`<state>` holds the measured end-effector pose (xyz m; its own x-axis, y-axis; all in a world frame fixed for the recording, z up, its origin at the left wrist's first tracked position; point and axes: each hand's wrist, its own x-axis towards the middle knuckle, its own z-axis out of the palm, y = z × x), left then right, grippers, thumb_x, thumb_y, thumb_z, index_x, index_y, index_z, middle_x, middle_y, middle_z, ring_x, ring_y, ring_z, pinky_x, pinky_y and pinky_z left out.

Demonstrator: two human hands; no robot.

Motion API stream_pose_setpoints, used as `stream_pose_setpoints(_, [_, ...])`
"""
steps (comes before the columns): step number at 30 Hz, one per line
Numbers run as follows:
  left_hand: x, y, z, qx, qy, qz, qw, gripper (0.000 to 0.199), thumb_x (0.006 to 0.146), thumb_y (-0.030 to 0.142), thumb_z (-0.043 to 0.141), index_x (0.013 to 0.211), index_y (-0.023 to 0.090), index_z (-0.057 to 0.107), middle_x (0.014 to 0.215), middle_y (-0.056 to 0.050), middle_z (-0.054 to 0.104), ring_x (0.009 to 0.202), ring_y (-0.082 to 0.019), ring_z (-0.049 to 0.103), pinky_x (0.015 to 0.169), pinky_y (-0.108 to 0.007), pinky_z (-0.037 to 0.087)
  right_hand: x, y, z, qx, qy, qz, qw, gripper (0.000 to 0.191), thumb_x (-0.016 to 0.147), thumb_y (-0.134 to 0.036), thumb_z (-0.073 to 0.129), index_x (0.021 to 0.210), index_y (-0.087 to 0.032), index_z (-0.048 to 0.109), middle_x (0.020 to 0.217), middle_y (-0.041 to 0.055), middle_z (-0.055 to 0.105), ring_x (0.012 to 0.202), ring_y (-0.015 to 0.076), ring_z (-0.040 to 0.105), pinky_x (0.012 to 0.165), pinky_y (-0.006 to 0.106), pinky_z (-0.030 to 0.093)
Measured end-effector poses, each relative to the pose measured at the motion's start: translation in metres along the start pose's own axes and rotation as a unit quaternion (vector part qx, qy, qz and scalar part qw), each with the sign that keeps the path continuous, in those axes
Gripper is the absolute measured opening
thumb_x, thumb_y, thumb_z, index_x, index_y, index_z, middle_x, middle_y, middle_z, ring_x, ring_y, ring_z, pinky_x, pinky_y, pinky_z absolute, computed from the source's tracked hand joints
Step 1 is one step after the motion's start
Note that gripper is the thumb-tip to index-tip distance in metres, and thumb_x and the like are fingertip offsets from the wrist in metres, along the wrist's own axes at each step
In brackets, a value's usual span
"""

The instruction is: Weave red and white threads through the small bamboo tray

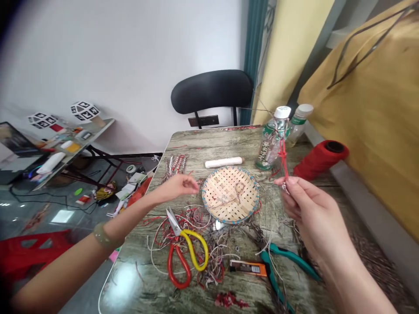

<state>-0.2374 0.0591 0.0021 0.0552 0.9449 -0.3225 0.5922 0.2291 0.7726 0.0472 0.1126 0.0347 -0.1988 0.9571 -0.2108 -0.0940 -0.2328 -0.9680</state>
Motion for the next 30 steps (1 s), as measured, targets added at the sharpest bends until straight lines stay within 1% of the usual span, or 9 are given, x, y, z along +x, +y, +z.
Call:
stream_pose_setpoints(3, [-0.013,-0.042,0.0,0.069,-0.006,-0.028,0.997,0.013,0.063,0.017,0.064,0.076,0.014,0.065,0.074,-0.003,0.067,0.068,-0.015,0.06,0.063,-0.025,0.044,-0.001,0.003,0.001,-0.01,0.003,0.007,1.0,0.021,0.077,-0.037,0.06,0.079,-0.016,0.063,0.05,-0.0052,0.026,0.043,0.0061,0.021,0.037,0.021,0.014])
stream_pose_setpoints(6, [-0.024,-0.06,0.003,0.127,-0.011,-0.035,0.991,0.013,0.062,0.018,0.066,0.074,0.017,0.067,0.072,-0.001,0.067,0.066,-0.015,0.059,0.061,-0.024,0.041,0.0,0.008,-0.002,-0.01,0.011,0.015,1.0,0.022,0.075,-0.037,0.061,0.08,-0.016,0.064,0.05,-0.0048,0.026,0.044,0.0061,0.022,0.037,0.02,0.016])
stream_pose_setpoints(10, [-0.039,-0.061,0.006,0.186,-0.015,-0.038,0.982,0.012,0.059,0.026,0.07,0.07,0.022,0.067,0.073,0.0,0.066,0.075,-0.019,0.058,0.065,-0.026,0.038,0.003,0.012,-0.006,-0.006,0.023,0.016,1.0,0.023,0.073,-0.037,0.063,0.082,-0.015,0.064,0.05,-0.0052,0.024,0.043,0.0055,0.021,0.036,0.019,0.016])
stream_pose_setpoints(13, [-0.046,-0.059,0.009,0.206,-0.008,-0.038,0.978,0.005,0.059,0.02,0.069,0.062,0.022,0.065,0.074,0.0,0.066,0.085,-0.022,0.057,0.07,-0.027,0.037,0.002,0.011,-0.004,-0.009,0.022,0.017,1.0,0.024,0.072,-0.038,0.064,0.081,-0.016,0.064,0.049,-0.0052,0.024,0.043,0.0056,0.021,0.035,0.019,0.016])
stream_pose_setpoints(15, [-0.047,-0.059,0.009,0.199,-0.007,-0.035,0.979,0.005,0.064,0.018,0.065,0.06,0.021,0.063,0.072,0.0,0.066,0.083,-0.021,0.057,0.07,-0.026,0.038,0.001,0.01,-0.003,-0.01,0.022,0.02,0.999,0.025,0.071,-0.038,0.064,0.081,-0.016,0.064,0.05,-0.005,0.025,0.043,0.0058,0.021,0.034,0.018,0.016])
stream_pose_setpoints(18, [-0.047,-0.057,0.001,0.163,-0.003,-0.028,0.986,0.006,0.07,0.025,0.06,0.068,0.019,0.062,0.069,0.0,0.066,0.07,-0.017,0.059,0.063,-0.025,0.039,0.0,0.01,-0.003,-0.009,0.02,0.024,0.999,0.025,0.071,-0.039,0.064,0.083,-0.016,0.064,0.05,-0.005,0.026,0.044,0.0057,0.021,0.035,0.017,0.017])
stream_pose_setpoints(22, [-0.049,-0.037,-0.017,0.087,0.007,-0.009,0.996,0.009,0.076,0.024,0.054,0.076,0.016,0.057,0.069,-0.001,0.065,0.065,-0.014,0.059,0.06,-0.023,0.042,0.0,0.011,-0.005,-0.013,0.025,0.019,0.999,0.025,0.071,-0.039,0.065,0.082,-0.016,0.065,0.051,-0.005,0.025,0.044,0.0057,0.021,0.035,0.018,0.015])
stream_pose_setpoints(27, [-0.06,0.018,-0.038,0.013,0.018,0.043,0.999,0.01,0.078,0.026,0.053,0.077,0.016,0.054,0.073,0.0,0.061,0.069,-0.01,0.057,0.065,-0.022,0.044,-0.002,0.008,0.0,-0.008,0.016,0.042,0.999,0.021,0.072,-0.037,0.065,0.081,-0.018,0.065,0.053,-0.0039,0.026,0.046,0.007,0.021,0.037,0.021,0.014])
stream_pose_setpoints(30, [-0.064,0.047,-0.05,-0.048,0.072,0.089,0.992,0.01,0.076,0.025,0.057,0.075,0.015,0.055,0.068,0.0,0.059,0.064,-0.009,0.054,0.062,-0.021,0.043,-0.003,0.006,0.003,-0.013,0.015,0.039,0.999,0.021,0.072,-0.038,0.065,0.08,-0.018,0.065,0.052,-0.0037,0.026,0.046,0.0078,0.02,0.038,0.022,0.013])
